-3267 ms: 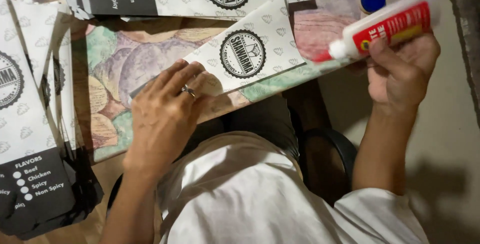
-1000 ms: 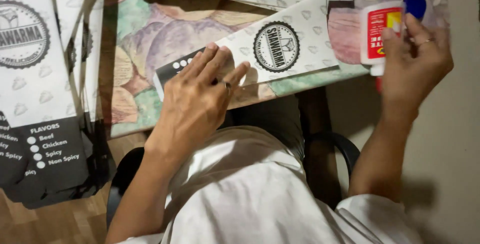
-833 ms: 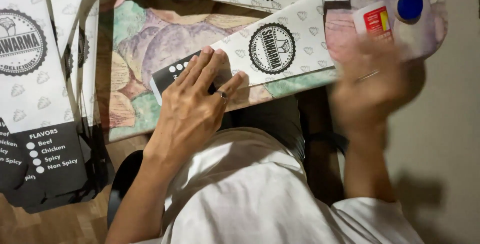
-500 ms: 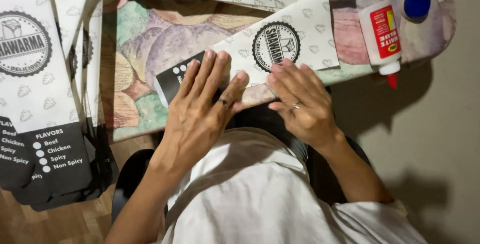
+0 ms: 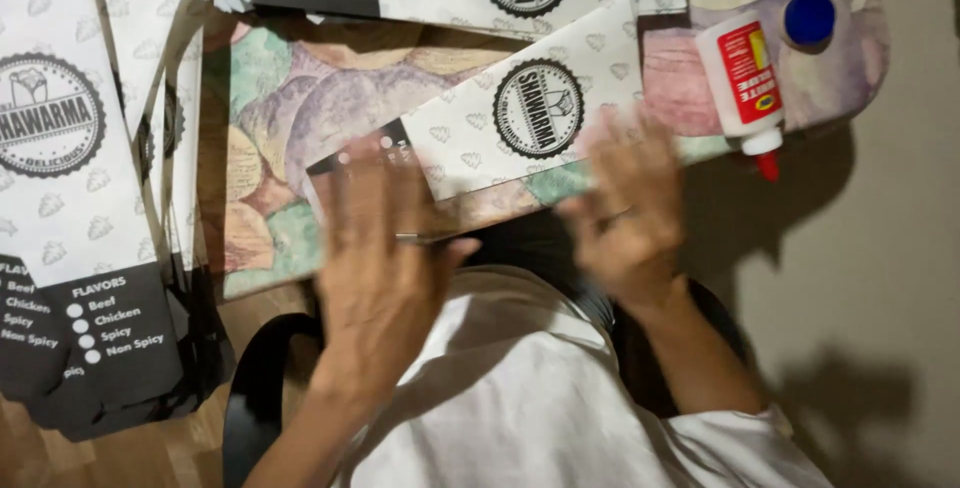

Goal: The person repeatedly applies white glue to the top edge of printed paper pouches and folds the flap to seal them. They handle each pouch one at a time, pressing the glued edge to adhere it, and place the finished pouches into a growing stack on the table.

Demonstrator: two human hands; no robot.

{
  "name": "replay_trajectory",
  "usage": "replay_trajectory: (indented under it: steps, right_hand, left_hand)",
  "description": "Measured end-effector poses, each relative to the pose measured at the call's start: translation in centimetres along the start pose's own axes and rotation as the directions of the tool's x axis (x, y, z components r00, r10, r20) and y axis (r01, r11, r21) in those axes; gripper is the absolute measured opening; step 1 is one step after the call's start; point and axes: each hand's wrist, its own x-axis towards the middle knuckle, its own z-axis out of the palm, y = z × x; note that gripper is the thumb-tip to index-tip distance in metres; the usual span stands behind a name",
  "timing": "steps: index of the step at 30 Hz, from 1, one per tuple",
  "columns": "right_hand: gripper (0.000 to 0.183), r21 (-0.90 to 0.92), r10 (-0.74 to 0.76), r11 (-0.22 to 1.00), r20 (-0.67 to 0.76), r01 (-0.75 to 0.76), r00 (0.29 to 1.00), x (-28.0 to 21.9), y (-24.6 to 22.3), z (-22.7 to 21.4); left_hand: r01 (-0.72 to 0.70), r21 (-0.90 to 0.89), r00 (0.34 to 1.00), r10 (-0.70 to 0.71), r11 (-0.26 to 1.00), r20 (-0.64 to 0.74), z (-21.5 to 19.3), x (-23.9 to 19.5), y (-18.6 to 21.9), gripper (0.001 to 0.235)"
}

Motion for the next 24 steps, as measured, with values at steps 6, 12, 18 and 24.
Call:
replay_trajectory:
  steps: [6, 12, 18, 24]
  right_hand:
    - [0.069, 0.114, -0.258, 0.965, 0.259, 0.236, 0.931, 0.6, -1.6, 0.9]
    - [0.06, -0.176, -0.022, 0.982, 0.27, 0.072, 0.963, -0.4, 4.1, -2.0]
    - [0.051, -0.015, -0.011, 1.0, 0.201, 0.015, 0.979, 1.6, 2.7, -2.4]
    - [0.08, 0.109, -0.188, 0.982, 0.459, 0.155, 0.869, 2.3, 0.8, -0.4]
  left_hand:
    - [-0.284, 0.02, 0.953, 0.285, 0.958, -0.102, 0.6, 1.6, 1.8, 0.065]
    - [-0.283, 0.011, 0.93, 0.278, 0.959, -0.239, 1.2, 1.6, 1.8, 0.054]
    - [-0.361, -0.112, 0.819, 0.257, 0.926, -0.512, 0.5, 1.0, 1.9, 0.034]
    - [-0.403, -0.157, 0.781, 0.249, 0.902, -0.573, 0.9, 0.8, 1.5, 0.021]
